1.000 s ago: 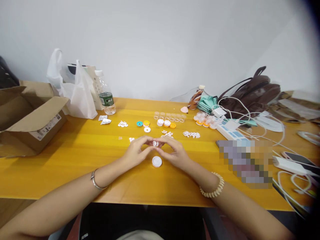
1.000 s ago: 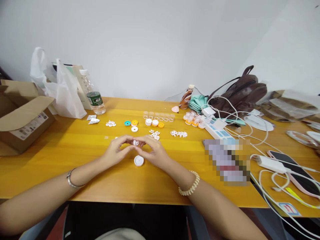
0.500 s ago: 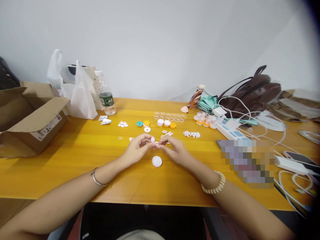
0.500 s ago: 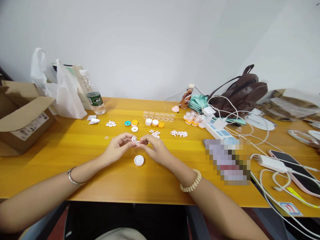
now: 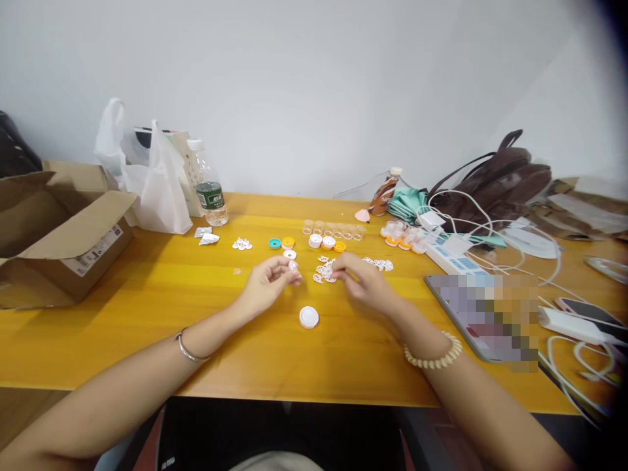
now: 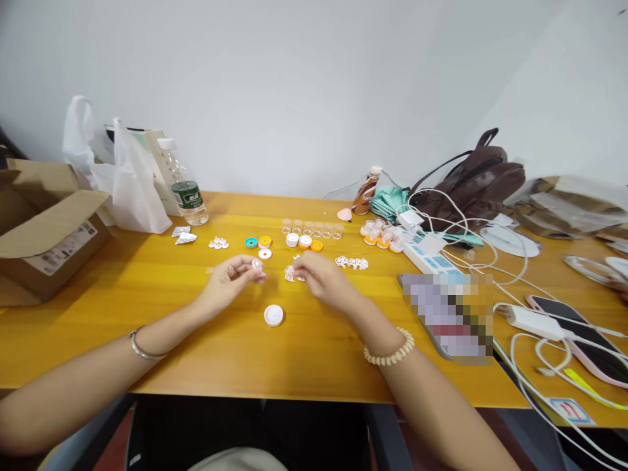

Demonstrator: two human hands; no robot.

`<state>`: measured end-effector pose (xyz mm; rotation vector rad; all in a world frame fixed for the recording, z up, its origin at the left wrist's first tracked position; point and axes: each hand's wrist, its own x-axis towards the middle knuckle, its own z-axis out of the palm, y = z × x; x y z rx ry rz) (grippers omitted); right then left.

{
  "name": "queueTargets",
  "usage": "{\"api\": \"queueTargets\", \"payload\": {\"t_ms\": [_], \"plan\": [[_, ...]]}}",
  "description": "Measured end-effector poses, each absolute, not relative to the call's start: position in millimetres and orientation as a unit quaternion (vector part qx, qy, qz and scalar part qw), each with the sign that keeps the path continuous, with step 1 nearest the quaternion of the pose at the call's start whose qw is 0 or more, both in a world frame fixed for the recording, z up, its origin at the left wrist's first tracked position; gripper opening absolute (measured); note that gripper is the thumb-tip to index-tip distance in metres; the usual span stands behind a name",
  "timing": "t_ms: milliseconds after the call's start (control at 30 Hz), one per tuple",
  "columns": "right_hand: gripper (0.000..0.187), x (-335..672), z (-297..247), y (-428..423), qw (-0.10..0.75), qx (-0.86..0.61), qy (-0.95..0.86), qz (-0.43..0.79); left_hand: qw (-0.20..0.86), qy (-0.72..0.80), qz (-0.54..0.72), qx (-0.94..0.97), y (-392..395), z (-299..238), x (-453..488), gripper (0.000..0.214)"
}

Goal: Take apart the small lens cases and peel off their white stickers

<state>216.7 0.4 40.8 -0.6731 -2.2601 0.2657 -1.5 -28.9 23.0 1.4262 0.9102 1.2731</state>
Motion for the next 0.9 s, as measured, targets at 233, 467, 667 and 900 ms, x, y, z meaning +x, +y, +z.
{"api": "queueTargets", "payload": {"t_ms": [233,467,667,900], "plan": [[0.006,235,24,31,0.381,-0.404,-0.817,0.155,0.468,0.376,0.537,0.592,-25,23,-4,0.020],[0.011,224,8,33,0.346,-0.420,-0.824,0.158,0.456,0.367,0.528,0.615,-26,17,-4,0.020],[0.010,214,-2,45,0.359,-0.409,-0.830,0.124,0.445,0.371,0.519,0.629,-27,14,-1,0.019],[0.012,214,-7,52,0.337,-0.418,-0.837,0.110,0.434,0.377,0.511,0.639,-28,15,-1,0.019]]}}
